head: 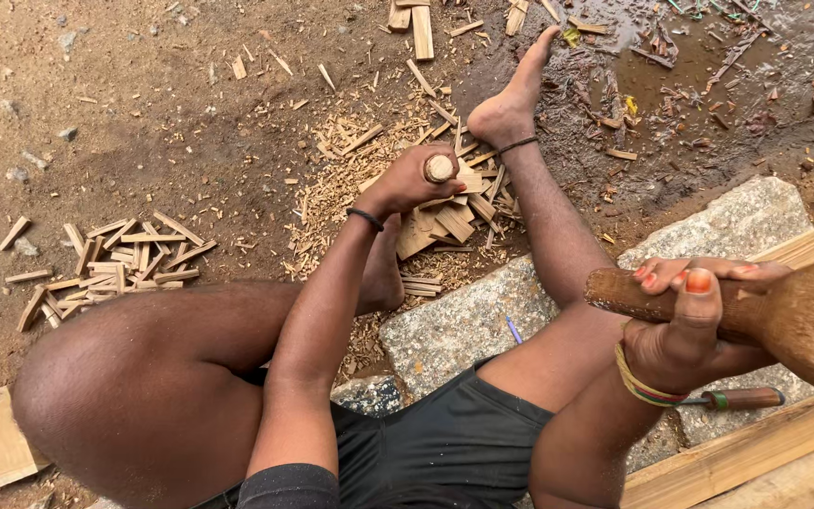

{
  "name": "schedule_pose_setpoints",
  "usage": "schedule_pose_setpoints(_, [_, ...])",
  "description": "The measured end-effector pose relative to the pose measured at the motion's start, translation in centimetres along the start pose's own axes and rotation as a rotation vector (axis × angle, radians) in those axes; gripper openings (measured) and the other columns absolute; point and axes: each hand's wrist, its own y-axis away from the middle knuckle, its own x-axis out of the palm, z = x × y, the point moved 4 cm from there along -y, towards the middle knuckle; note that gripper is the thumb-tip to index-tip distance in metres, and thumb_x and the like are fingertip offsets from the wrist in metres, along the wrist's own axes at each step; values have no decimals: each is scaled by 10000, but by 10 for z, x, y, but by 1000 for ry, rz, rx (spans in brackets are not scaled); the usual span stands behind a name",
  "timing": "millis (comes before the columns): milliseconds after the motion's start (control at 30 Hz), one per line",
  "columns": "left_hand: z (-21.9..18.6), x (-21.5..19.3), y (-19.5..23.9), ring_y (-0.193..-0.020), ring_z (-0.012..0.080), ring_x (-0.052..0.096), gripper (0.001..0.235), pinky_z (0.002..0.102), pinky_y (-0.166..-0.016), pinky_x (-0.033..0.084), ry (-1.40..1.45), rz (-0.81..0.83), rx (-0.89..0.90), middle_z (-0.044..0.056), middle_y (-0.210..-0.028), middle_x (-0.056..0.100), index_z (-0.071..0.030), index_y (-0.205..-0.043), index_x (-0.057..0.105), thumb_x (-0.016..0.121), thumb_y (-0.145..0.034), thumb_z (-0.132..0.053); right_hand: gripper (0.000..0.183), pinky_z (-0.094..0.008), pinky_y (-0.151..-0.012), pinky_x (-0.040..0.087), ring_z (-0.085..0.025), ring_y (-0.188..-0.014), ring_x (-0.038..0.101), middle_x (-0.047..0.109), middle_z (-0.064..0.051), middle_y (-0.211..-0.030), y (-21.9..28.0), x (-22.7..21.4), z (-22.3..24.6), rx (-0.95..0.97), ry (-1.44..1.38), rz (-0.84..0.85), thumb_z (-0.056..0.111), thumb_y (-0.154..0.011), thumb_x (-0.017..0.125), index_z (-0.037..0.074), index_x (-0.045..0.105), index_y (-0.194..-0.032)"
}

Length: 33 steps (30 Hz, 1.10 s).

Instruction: The person sits on the ground and uses a wooden mallet to strike a chisel, carving a small piece of wood held between their feet. They repeatedly adjust the wood and chisel to shape it, creating wood shavings.

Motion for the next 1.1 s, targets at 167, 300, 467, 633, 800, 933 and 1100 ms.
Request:
schedule_pose_setpoints(167, [6, -3, -3, -775, 118, 626, 294, 325, -737, 530, 71, 11, -87, -25, -799, 639, -127, -815, 602, 846, -850, -287, 342, -382, -657, 561, -211, -622, 565, 597, -135, -888, 1, -2, -2, -37, -1, 18, -32, -1062, 701, -16, 465, -1309])
schedule_pose_setpoints(300, [4, -5, 1, -759, 114, 620, 293, 308, -724, 535, 85, -25, -99, -29, -782, 634, -125, -817, 594, 840, -865, -275, 291, -402, -627, 562, -225, -623, 565, 598, -147, -859, -11, -18, -9, -101, -13, 55, -33, -1113, 691, 53, 469, -1281])
schedule_pose_setpoints(467, [-4, -1, 1, -784, 120, 614, 290, 310, -736, 512, 46, -37, -18, -25, -806, 637, -115, -828, 589, 845, -866, -246, 82, -413, -633, 547, -225, -647, 578, 568, -132, -855, -46, -40, 6, -75, -117, 73, 27, -1213, 577, 8, 518, -1160])
schedule_pose_setpoints(633, [-5, -1, 0, -786, 123, 624, 291, 312, -748, 523, 34, -29, -21, -25, -807, 642, -122, -821, 591, 849, -857, -252, 147, -396, -668, 574, -219, -665, 615, 609, -127, -832, -51, -17, -11, -2, 42, 156, 106, -1181, 633, 8, 551, -1109])
schedule_pose_setpoints(800, [21, 1, -10, -841, 138, 636, 278, 319, -793, 529, 9, -17, -31, -7, -866, 657, -116, -881, 601, 844, -869, -251, 361, -453, -881, 590, -379, -948, 703, 674, -244, -1045, -9, -1, -65, -281, 1005, 522, 176, -993, 777, 11, 597, -1259])
schedule_pose_setpoints(933, [67, 22, 22, -904, 144, 651, 265, 324, -841, 534, 17, -39, -208, 0, -939, 683, -117, -965, 626, 841, -861, -230, 508, -496, -654, 579, -364, -717, 726, 739, -186, -816, 29, -15, -126, -149, 1692, 934, 280, -735, 853, 111, 687, -1184])
schedule_pose_setpoints(1100, [91, 37, 21, -982, 150, 670, 297, 330, -901, 541, 225, -55, -301, 9, -1032, 714, -117, -1070, 656, 837, -850, -204, 493, -543, -692, 560, -450, -808, 693, 710, -245, -832, 44, -47, -153, 175, 1596, 749, 375, -742, 901, 52, 690, -1047])
